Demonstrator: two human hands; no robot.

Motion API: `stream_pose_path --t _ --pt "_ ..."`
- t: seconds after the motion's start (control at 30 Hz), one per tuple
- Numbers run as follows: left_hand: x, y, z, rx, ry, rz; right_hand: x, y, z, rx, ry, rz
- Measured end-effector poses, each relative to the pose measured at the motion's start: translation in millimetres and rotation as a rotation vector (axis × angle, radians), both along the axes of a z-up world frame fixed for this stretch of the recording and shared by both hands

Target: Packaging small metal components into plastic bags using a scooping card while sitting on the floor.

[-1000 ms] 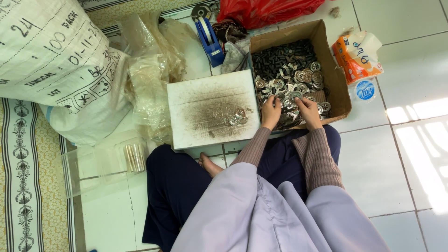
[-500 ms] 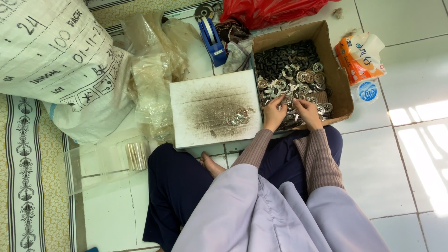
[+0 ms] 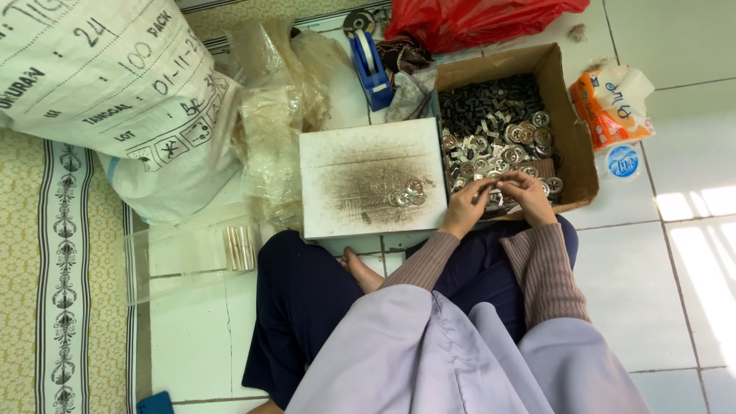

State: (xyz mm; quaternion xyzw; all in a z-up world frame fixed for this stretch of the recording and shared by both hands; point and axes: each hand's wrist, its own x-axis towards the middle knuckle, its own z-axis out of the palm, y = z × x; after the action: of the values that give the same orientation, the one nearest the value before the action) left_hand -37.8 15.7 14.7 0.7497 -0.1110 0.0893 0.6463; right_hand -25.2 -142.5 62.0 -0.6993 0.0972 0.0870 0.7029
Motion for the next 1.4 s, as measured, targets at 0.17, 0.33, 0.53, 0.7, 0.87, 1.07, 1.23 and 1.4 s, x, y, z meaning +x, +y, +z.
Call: stream_pose_path --t 0.17,0.33,0.53,0.7,0.87,1.07,1.23,1.4 --pt "-11 69 15 0.056 -0.053 0.153 -4 52 8 0.001 0.012 0.084" --pt "-12 166 33 0.296 -0.153 0.294 4 134 19 -0.054 -0.006 0.136" --pt "-29 213 -1 0.508 -0.102 0.247 9 184 -36 -0.576 -0.127 0.144" --pt "-27 206 -12 0.787 -0.143 0.238 -2 196 -49 -0.89 -0.486 -0.067" --pt "-27 205 -10 0.804 -0.129 0.243 -4 195 -58 -0.805 -0.549 -0.097" --pt "-28 206 -16 0.792 -0.131 0.244 -10 186 -43 -0.501 -0.476 -0.045" --pt "-21 208 -23 0.623 -0.007 0.22 -26 165 -3 -0.165 -0.282 0.046" --pt "-4 161 13 0.287 -0.097 0.312 -29 108 41 -0.048 -0.097 0.074"
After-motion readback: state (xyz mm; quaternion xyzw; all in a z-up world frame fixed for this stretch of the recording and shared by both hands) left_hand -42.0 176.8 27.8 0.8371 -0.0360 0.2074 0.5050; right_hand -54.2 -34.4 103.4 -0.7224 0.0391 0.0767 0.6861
